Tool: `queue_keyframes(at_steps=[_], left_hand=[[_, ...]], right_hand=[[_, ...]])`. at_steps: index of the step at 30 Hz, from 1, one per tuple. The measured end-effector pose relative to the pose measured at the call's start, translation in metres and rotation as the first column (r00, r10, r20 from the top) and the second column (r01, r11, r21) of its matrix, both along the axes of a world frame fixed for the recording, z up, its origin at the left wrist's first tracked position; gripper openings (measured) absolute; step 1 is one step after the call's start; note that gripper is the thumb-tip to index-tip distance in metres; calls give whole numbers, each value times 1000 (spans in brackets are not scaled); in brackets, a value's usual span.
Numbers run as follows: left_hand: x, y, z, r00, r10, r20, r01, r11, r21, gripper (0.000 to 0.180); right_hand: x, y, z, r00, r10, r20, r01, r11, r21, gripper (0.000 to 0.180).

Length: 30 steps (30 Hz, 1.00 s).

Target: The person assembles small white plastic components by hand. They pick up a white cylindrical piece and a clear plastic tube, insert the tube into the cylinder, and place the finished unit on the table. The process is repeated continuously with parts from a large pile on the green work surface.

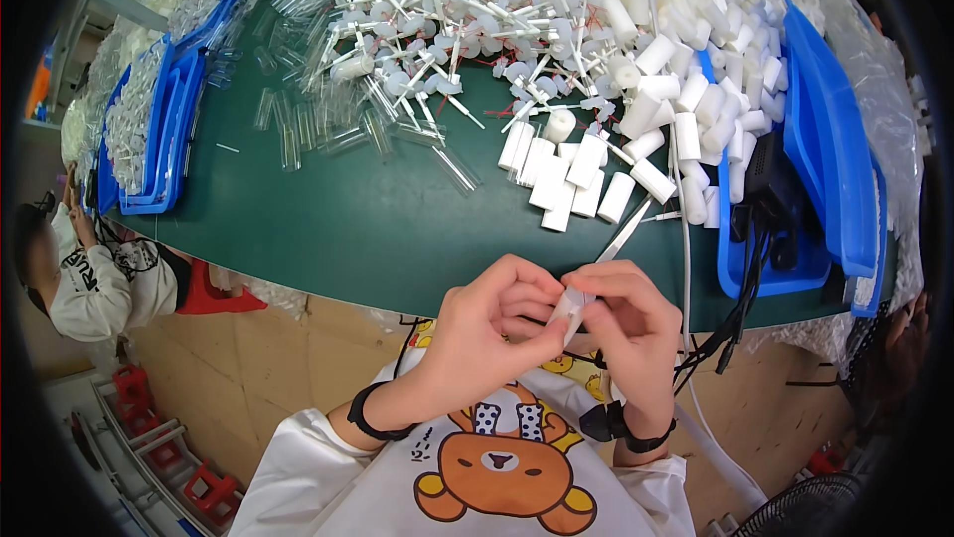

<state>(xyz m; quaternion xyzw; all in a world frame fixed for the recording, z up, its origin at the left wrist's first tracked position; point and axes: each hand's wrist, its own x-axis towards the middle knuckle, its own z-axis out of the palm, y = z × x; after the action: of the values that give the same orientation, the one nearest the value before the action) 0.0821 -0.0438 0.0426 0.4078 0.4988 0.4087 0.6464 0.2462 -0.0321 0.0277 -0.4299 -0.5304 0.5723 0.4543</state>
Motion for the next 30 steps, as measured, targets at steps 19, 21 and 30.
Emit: queue_keyframes(at_steps=[19,21,30], left_hand=[[-5,2,-10,975,-116,191,102,991,84,19],[-3,5,1,996,-28,86,19,994,104,20],[-39,39,-17,261,456,-851,292,803,520,40]], right_hand=[[3,-13,-9,997,66,-30,-67,998,-23,42],[2,-16,-15,998,-33,-47,32,999,-26,40],[7,-14,-4,941,-139,-308,108,987,-116,33]])
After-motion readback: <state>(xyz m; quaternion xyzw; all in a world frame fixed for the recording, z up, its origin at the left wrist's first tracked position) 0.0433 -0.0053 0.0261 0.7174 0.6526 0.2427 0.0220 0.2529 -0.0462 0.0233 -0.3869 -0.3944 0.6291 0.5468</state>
